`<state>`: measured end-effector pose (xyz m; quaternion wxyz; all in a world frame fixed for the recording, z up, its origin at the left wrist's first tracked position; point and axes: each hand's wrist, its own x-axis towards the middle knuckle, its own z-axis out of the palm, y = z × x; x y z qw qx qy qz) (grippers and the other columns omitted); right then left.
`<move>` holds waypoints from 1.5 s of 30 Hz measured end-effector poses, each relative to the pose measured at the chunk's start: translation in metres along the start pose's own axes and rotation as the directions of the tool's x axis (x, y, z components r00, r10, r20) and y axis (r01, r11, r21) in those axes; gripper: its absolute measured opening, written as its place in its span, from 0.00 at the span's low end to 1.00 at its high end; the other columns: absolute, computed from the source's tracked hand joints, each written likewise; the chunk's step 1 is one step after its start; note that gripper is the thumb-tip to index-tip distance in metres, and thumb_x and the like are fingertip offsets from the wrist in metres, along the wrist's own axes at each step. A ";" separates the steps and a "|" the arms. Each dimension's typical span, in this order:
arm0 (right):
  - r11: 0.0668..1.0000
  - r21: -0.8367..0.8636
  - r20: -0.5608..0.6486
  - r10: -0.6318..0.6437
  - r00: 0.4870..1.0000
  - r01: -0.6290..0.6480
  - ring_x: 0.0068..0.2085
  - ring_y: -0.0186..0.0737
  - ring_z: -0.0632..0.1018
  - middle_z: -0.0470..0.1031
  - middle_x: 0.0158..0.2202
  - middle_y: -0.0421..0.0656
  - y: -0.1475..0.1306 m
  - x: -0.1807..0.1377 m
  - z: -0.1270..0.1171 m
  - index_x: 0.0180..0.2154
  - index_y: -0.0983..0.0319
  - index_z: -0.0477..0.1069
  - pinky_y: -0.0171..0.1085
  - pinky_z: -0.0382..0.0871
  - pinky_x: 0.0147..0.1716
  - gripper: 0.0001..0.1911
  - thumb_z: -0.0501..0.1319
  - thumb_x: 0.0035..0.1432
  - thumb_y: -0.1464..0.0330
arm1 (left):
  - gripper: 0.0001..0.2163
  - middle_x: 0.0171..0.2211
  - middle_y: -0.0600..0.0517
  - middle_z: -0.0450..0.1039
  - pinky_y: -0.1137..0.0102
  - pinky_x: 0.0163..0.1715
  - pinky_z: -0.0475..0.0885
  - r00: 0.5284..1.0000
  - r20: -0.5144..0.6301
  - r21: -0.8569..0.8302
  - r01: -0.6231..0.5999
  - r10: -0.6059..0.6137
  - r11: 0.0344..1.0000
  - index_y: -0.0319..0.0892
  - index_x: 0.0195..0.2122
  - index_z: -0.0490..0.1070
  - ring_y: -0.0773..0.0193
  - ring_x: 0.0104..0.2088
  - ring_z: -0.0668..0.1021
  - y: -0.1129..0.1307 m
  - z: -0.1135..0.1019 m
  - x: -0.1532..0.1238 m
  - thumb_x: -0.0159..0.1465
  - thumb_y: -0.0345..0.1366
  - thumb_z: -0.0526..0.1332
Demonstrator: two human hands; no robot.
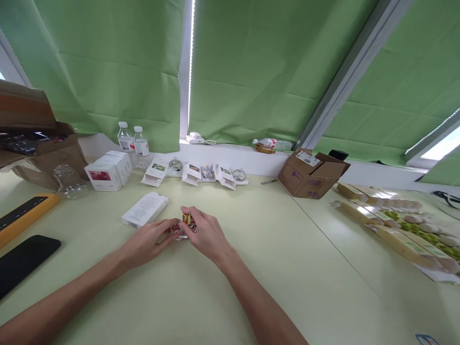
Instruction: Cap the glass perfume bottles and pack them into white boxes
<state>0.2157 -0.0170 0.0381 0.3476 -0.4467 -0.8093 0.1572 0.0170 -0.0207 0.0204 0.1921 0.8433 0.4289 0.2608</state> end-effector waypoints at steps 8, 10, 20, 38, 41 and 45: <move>0.999 0.032 0.010 0.007 1.000 -0.008 0.34 0.37 0.80 0.78 0.38 0.38 0.001 0.002 0.002 0.38 0.55 0.67 0.38 0.72 0.40 0.04 0.56 0.62 0.64 | 0.14 0.37 0.51 0.75 0.71 0.29 0.67 1.000 0.014 -0.017 -0.004 0.005 1.000 0.48 0.48 0.66 0.62 0.31 0.77 0.001 -0.002 0.000 0.69 0.45 0.46; 0.999 0.030 0.007 0.011 1.000 -0.011 0.34 0.37 0.80 0.78 0.37 0.38 0.002 0.002 0.003 0.37 0.56 0.66 0.37 0.72 0.39 0.04 0.56 0.62 0.64 | 0.14 0.37 0.51 0.75 0.71 0.29 0.67 1.000 0.019 -0.023 -0.005 0.006 1.000 0.48 0.48 0.66 0.62 0.32 0.77 0.002 -0.003 0.000 0.69 0.45 0.46; 0.996 -0.087 0.105 0.009 0.994 0.000 0.33 0.38 0.78 0.77 0.37 0.39 0.002 0.001 -0.001 0.57 0.53 0.59 0.37 0.70 0.35 0.21 0.55 0.63 0.61 | 0.14 0.40 0.51 0.75 0.69 0.33 0.69 1.000 0.024 0.025 -0.017 0.016 1.000 0.50 0.50 0.65 0.60 0.37 0.78 -0.003 -0.001 0.000 0.69 0.45 0.46; 0.969 -0.243 0.216 0.106 0.970 -0.052 0.30 0.38 0.74 0.75 0.30 0.40 0.006 0.004 -0.003 0.35 0.58 0.66 0.34 0.57 0.27 0.20 0.52 0.62 0.49 | 0.33 0.59 0.30 0.59 0.49 0.59 0.53 0.898 -0.414 0.580 0.389 -0.153 0.715 0.31 0.62 0.55 0.40 0.60 0.61 -0.053 -0.007 0.004 0.64 0.54 0.49; 0.967 -0.250 0.215 0.105 0.971 -0.050 0.29 0.38 0.73 0.74 0.29 0.40 0.006 0.003 -0.004 0.33 0.59 0.65 0.33 0.55 0.26 0.20 0.52 0.62 0.49 | 0.34 0.59 0.30 0.58 0.49 0.57 0.55 0.905 -0.359 0.604 0.413 -0.230 0.681 0.32 0.62 0.55 0.39 0.59 0.63 -0.060 0.000 0.000 0.63 0.55 0.48; 0.968 -0.248 0.213 0.085 0.973 -0.030 0.28 0.37 0.73 0.74 0.29 0.39 0.005 0.003 -0.005 0.33 0.59 0.64 0.33 0.55 0.26 0.19 0.51 0.63 0.50 | 0.31 0.60 0.34 0.59 0.54 0.54 0.60 0.903 -0.313 0.561 0.426 -0.295 0.710 0.37 0.61 0.57 0.42 0.56 0.66 -0.057 -0.002 -0.001 0.64 0.55 0.47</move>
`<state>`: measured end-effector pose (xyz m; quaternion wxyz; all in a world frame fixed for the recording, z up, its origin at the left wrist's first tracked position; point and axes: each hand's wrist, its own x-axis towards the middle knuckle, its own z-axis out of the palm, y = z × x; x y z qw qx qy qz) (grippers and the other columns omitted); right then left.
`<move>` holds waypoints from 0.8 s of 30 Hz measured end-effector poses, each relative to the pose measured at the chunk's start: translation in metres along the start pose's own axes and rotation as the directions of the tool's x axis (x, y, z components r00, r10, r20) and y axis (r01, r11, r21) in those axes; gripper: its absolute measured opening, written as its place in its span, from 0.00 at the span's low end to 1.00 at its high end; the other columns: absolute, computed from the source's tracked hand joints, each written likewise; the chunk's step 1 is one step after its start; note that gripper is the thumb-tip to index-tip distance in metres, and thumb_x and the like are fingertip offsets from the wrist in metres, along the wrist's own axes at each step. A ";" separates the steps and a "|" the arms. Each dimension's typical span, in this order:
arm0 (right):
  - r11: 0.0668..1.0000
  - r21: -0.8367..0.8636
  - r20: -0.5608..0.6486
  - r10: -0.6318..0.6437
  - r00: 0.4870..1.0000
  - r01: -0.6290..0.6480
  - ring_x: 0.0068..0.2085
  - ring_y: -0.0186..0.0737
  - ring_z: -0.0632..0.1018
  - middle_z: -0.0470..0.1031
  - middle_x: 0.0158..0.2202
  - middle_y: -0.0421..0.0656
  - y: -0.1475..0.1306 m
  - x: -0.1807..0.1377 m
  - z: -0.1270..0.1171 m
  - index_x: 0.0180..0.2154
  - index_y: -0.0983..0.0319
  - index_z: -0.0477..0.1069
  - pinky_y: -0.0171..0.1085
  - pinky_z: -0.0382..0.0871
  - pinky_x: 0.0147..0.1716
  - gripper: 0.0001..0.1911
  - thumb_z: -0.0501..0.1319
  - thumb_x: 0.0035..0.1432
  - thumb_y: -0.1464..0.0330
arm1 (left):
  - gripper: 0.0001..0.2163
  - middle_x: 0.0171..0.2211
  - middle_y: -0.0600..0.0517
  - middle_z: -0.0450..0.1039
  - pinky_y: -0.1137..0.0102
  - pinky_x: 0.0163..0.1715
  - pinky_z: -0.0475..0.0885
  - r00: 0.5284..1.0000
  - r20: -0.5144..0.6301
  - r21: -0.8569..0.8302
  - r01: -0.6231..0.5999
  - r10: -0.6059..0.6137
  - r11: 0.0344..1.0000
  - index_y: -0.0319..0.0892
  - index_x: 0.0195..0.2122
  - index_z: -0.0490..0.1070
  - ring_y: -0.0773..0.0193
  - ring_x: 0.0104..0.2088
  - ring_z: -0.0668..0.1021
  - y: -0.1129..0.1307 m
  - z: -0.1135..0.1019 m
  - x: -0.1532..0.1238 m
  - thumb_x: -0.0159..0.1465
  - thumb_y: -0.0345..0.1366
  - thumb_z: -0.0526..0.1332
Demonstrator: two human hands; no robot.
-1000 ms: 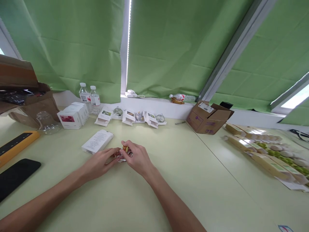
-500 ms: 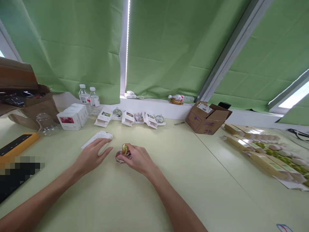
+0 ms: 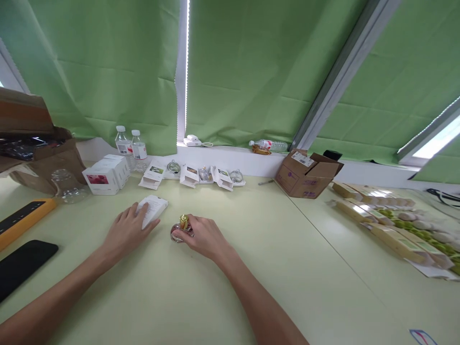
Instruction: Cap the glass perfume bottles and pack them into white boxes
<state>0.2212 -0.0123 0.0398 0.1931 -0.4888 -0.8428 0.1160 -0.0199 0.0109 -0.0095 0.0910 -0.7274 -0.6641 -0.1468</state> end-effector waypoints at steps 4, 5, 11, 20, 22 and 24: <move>1.000 0.001 0.003 -0.008 1.000 0.008 0.29 0.38 0.73 0.74 0.30 0.40 0.000 0.000 -0.001 0.34 0.59 0.65 0.33 0.56 0.27 0.19 0.51 0.63 0.50 | 0.25 0.58 0.41 0.63 0.57 0.51 0.62 0.997 0.072 -0.121 0.014 -0.006 0.993 0.44 0.58 0.61 0.46 0.54 0.69 0.002 -0.008 0.004 0.66 0.52 0.45; 1.000 0.001 0.003 -0.008 1.000 0.008 0.29 0.38 0.73 0.74 0.30 0.40 0.000 0.000 -0.001 0.34 0.59 0.65 0.33 0.56 0.27 0.19 0.52 0.63 0.51 | 0.25 0.57 0.41 0.64 0.57 0.51 0.63 0.996 0.085 -0.149 0.016 -0.004 0.989 0.45 0.58 0.61 0.47 0.54 0.69 0.002 -0.009 0.004 0.66 0.52 0.46; 1.000 -0.011 -0.003 -0.012 1.000 0.012 0.28 0.37 0.72 0.74 0.29 0.39 0.002 0.000 0.000 0.32 0.59 0.64 0.33 0.56 0.27 0.19 0.52 0.62 0.50 | 0.27 0.57 0.41 0.63 0.62 0.48 0.64 0.992 0.123 -0.276 0.040 -0.006 0.960 0.41 0.61 0.55 0.49 0.53 0.70 0.002 -0.010 0.005 0.64 0.50 0.50; 1.000 0.006 0.018 -0.003 1.000 0.003 0.29 0.37 0.73 0.75 0.31 0.40 0.003 0.001 0.001 0.32 0.59 0.65 0.34 0.57 0.28 0.16 0.56 0.61 0.53 | 0.29 0.53 0.38 0.67 0.58 0.47 0.65 0.991 0.134 -0.276 0.044 -0.007 0.960 0.39 0.59 0.58 0.46 0.51 0.72 0.003 -0.016 0.004 0.64 0.55 0.48; 1.000 0.009 0.018 -0.004 1.000 0.004 0.30 0.37 0.74 0.76 0.31 0.40 0.003 0.001 0.001 0.32 0.59 0.65 0.33 0.57 0.28 0.16 0.56 0.61 0.53 | 0.29 0.50 0.39 0.70 0.58 0.46 0.65 0.986 0.165 -0.268 0.077 -0.033 0.960 0.40 0.58 0.60 0.46 0.49 0.74 0.002 -0.019 0.006 0.63 0.56 0.48; 1.000 0.012 0.019 -0.006 1.000 0.006 0.30 0.38 0.74 0.76 0.31 0.39 0.003 0.001 0.001 0.32 0.59 0.65 0.33 0.57 0.27 0.16 0.56 0.61 0.53 | 0.29 0.48 0.40 0.72 0.58 0.45 0.65 0.982 0.183 -0.265 0.098 -0.050 0.959 0.41 0.57 0.61 0.47 0.47 0.75 0.001 -0.021 0.007 0.62 0.57 0.48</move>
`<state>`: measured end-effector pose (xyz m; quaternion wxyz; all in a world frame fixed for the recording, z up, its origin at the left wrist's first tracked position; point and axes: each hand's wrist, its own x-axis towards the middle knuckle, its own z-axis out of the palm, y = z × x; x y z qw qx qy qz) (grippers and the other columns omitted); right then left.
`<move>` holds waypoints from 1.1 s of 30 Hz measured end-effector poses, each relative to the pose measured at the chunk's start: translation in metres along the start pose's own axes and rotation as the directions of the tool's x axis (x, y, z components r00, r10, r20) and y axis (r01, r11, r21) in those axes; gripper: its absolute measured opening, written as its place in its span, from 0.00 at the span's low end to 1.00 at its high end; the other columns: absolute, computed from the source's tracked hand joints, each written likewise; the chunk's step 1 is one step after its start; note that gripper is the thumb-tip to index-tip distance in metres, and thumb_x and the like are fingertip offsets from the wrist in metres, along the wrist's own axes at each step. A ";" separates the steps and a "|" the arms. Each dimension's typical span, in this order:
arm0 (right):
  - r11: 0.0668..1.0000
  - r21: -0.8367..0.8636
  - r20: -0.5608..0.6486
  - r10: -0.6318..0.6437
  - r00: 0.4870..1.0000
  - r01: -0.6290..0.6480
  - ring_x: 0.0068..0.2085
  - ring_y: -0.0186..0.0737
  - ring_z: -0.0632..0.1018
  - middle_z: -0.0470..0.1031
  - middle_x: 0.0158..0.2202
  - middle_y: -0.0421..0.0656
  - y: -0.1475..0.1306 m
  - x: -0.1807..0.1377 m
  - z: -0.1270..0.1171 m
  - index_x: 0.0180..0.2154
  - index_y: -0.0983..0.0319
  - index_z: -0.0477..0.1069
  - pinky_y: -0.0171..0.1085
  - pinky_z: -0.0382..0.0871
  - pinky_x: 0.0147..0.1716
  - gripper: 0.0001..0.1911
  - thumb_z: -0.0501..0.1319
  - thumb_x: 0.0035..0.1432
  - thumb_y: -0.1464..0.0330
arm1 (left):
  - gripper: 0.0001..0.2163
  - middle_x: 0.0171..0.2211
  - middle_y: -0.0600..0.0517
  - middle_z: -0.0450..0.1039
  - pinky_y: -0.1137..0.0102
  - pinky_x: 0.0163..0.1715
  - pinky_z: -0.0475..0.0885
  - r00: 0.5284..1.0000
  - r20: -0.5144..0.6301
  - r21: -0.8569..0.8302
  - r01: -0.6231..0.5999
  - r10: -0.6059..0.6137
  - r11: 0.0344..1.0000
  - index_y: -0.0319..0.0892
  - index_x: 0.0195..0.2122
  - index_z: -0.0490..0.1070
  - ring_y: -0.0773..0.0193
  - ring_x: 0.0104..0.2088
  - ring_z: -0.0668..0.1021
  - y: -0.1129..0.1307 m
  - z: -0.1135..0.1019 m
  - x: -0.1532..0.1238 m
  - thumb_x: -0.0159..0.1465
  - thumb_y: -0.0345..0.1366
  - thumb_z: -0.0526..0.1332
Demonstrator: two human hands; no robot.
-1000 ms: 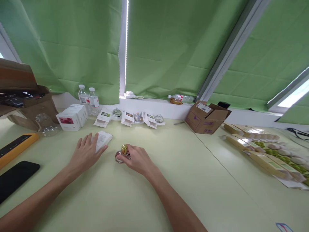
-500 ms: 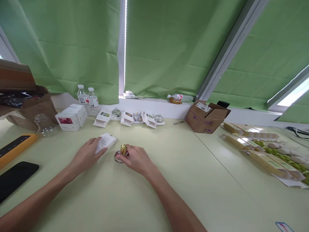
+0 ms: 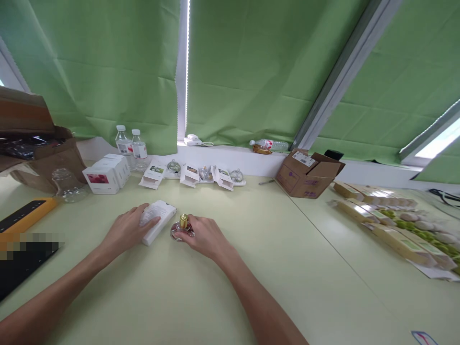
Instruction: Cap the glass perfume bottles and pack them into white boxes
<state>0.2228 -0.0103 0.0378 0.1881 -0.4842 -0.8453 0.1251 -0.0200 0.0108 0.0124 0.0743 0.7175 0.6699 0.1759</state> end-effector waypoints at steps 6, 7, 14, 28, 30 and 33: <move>1.000 -0.015 0.003 0.003 1.000 -0.002 0.30 0.38 0.74 0.76 0.31 0.40 0.000 0.001 0.000 0.33 0.59 0.65 0.34 0.57 0.28 0.16 0.55 0.62 0.52 | 0.29 0.56 0.41 0.67 0.59 0.51 0.63 0.996 0.004 -0.083 -0.092 0.093 0.992 0.42 0.60 0.58 0.48 0.55 0.70 -0.006 0.007 0.002 0.63 0.55 0.51; 1.000 -0.018 0.003 0.002 1.000 -0.002 0.30 0.38 0.74 0.76 0.31 0.41 0.000 0.001 0.001 0.33 0.59 0.65 0.34 0.57 0.28 0.16 0.55 0.62 0.52 | 0.29 0.60 0.42 0.63 0.60 0.54 0.62 0.991 0.006 -0.116 -0.132 0.134 0.984 0.42 0.61 0.56 0.49 0.58 0.67 -0.007 0.010 0.002 0.63 0.53 0.51; 1.000 -0.021 0.004 0.003 1.000 -0.003 0.29 0.38 0.74 0.75 0.30 0.40 0.002 0.001 0.003 0.33 0.59 0.65 0.34 0.57 0.27 0.17 0.55 0.61 0.51 | 0.25 0.60 0.45 0.62 0.59 0.57 0.60 0.970 -0.015 -0.173 -0.241 0.242 0.955 0.44 0.59 0.61 0.51 0.60 0.64 -0.005 0.015 0.000 0.64 0.52 0.51; 1.000 0.011 0.013 0.001 1.000 -0.001 0.30 0.38 0.75 0.76 0.31 0.40 0.000 -0.001 0.002 0.35 0.59 0.66 0.34 0.58 0.28 0.16 0.55 0.62 0.53 | 0.25 0.55 0.43 0.63 0.58 0.55 0.62 0.977 -0.031 -0.232 -0.214 0.213 0.949 0.42 0.50 0.67 0.48 0.61 0.60 -0.004 0.017 0.000 0.61 0.56 0.54; 1.000 0.008 0.012 -0.002 1.000 0.001 0.30 0.39 0.75 0.76 0.31 0.40 0.001 -0.001 0.002 0.35 0.59 0.66 0.34 0.58 0.28 0.16 0.55 0.62 0.53 | 0.24 0.53 0.44 0.65 0.59 0.55 0.62 0.975 -0.026 -0.254 -0.221 0.222 0.941 0.42 0.48 0.67 0.49 0.60 0.61 -0.004 0.017 0.001 0.60 0.56 0.55; 1.000 0.006 0.014 0.004 1.000 -0.004 0.30 0.39 0.75 0.76 0.31 0.40 0.001 0.000 0.002 0.35 0.59 0.66 0.34 0.58 0.28 0.16 0.55 0.62 0.53 | 0.27 0.51 0.45 0.67 0.59 0.53 0.63 0.987 0.028 -0.280 -0.143 0.157 0.949 0.43 0.48 0.66 0.48 0.59 0.62 -0.006 0.017 0.003 0.57 0.59 0.57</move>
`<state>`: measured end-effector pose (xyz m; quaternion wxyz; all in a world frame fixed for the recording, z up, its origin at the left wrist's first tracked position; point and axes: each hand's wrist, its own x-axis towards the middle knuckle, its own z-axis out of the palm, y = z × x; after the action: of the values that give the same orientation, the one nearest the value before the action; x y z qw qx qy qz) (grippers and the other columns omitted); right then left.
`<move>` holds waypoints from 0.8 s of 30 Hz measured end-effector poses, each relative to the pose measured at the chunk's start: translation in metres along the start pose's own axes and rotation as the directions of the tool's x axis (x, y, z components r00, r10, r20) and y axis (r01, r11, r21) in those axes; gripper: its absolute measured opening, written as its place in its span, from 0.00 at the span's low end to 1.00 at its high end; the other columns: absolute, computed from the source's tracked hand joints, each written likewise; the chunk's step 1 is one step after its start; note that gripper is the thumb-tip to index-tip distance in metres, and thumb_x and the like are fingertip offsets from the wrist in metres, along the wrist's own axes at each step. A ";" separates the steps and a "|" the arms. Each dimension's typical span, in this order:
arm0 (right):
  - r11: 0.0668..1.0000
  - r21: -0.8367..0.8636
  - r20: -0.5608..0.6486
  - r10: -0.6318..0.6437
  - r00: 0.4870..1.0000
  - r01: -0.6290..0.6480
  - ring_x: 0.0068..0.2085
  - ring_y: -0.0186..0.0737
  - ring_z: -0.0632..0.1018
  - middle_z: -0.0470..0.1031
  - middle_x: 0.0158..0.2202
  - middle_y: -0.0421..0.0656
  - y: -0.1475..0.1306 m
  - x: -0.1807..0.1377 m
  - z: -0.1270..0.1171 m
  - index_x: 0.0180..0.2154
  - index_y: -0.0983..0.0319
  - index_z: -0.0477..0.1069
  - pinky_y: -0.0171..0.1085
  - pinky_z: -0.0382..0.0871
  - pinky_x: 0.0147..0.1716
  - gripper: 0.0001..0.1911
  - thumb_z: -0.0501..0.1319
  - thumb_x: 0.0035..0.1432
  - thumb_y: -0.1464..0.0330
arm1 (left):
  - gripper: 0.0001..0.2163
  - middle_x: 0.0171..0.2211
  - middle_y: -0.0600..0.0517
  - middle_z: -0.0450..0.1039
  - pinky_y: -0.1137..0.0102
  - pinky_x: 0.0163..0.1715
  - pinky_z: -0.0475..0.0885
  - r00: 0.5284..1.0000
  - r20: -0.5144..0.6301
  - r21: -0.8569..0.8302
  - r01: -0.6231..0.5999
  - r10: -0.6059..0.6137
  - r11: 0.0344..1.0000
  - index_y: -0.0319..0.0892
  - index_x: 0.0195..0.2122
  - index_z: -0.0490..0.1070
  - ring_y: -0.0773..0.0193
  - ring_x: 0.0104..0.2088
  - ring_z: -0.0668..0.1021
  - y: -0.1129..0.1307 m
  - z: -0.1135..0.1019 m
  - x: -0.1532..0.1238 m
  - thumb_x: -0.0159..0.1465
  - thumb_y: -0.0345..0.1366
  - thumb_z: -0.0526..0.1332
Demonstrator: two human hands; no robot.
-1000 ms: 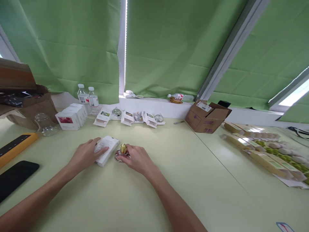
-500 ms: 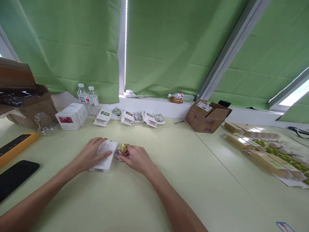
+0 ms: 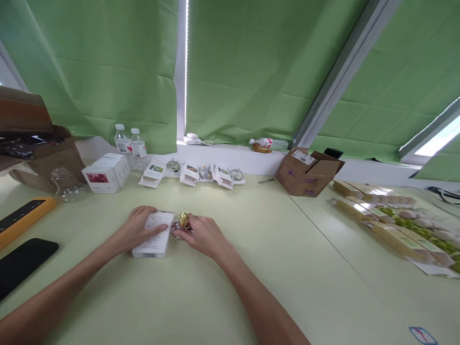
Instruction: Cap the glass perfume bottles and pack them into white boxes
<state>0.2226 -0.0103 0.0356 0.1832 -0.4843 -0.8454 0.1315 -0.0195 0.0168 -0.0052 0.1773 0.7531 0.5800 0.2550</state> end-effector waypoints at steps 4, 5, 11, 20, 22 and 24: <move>1.000 0.004 0.006 0.010 1.000 -0.010 0.31 0.39 0.75 0.76 0.31 0.41 0.000 0.000 0.000 0.35 0.59 0.66 0.34 0.59 0.28 0.16 0.56 0.62 0.53 | 0.32 0.52 0.43 0.67 0.59 0.52 0.63 0.995 0.022 0.003 0.097 -0.097 0.995 0.43 0.50 0.65 0.46 0.59 0.62 -0.002 -0.001 0.002 0.52 0.62 0.59; 1.000 0.005 0.005 0.010 1.000 -0.010 0.31 0.39 0.75 0.76 0.31 0.41 0.000 0.000 0.000 0.35 0.59 0.66 0.34 0.59 0.29 0.16 0.56 0.62 0.53 | 0.33 0.52 0.44 0.67 0.59 0.51 0.63 0.995 0.027 0.008 0.100 -0.100 0.995 0.43 0.50 0.65 0.45 0.59 0.62 -0.003 -0.001 0.003 0.51 0.62 0.59; 1.000 0.008 0.000 0.006 1.000 -0.006 0.31 0.40 0.76 0.76 0.32 0.41 -0.001 0.000 -0.001 0.36 0.59 0.66 0.34 0.59 0.29 0.15 0.55 0.62 0.53 | 0.33 0.53 0.43 0.66 0.59 0.51 0.64 0.991 0.026 0.003 0.129 -0.129 0.992 0.44 0.50 0.66 0.45 0.60 0.61 -0.002 -0.002 0.004 0.51 0.63 0.59; 1.000 0.013 -0.002 0.000 1.000 0.000 0.31 0.39 0.75 0.76 0.32 0.40 -0.001 0.000 0.000 0.35 0.59 0.66 0.34 0.59 0.28 0.15 0.55 0.62 0.54 | 0.35 0.56 0.42 0.64 0.63 0.49 0.67 0.992 -0.042 -0.066 0.117 -0.120 0.991 0.42 0.55 0.61 0.48 0.60 0.64 -0.001 0.000 0.004 0.52 0.60 0.61; 1.000 0.005 -0.007 -0.006 1.000 0.007 0.31 0.39 0.75 0.76 0.32 0.41 0.000 0.000 0.000 0.35 0.59 0.66 0.34 0.59 0.29 0.15 0.56 0.62 0.53 | 0.35 0.56 0.42 0.64 0.64 0.47 0.68 0.989 -0.048 -0.109 0.134 -0.140 0.985 0.42 0.56 0.59 0.49 0.58 0.67 0.000 -0.001 0.003 0.53 0.58 0.61; 1.000 0.003 -0.009 -0.015 1.000 0.015 0.32 0.39 0.76 0.76 0.32 0.41 0.001 0.000 0.000 0.36 0.59 0.66 0.34 0.59 0.29 0.15 0.56 0.61 0.53 | 0.33 0.54 0.42 0.66 0.64 0.45 0.70 0.987 -0.039 -0.152 0.148 -0.155 0.977 0.43 0.56 0.58 0.51 0.54 0.70 0.002 -0.002 0.003 0.54 0.56 0.62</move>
<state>0.2236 -0.0098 0.0351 0.1885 -0.4782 -0.8479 0.1293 -0.0187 0.0193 -0.0022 0.2370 0.6846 0.6194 0.3024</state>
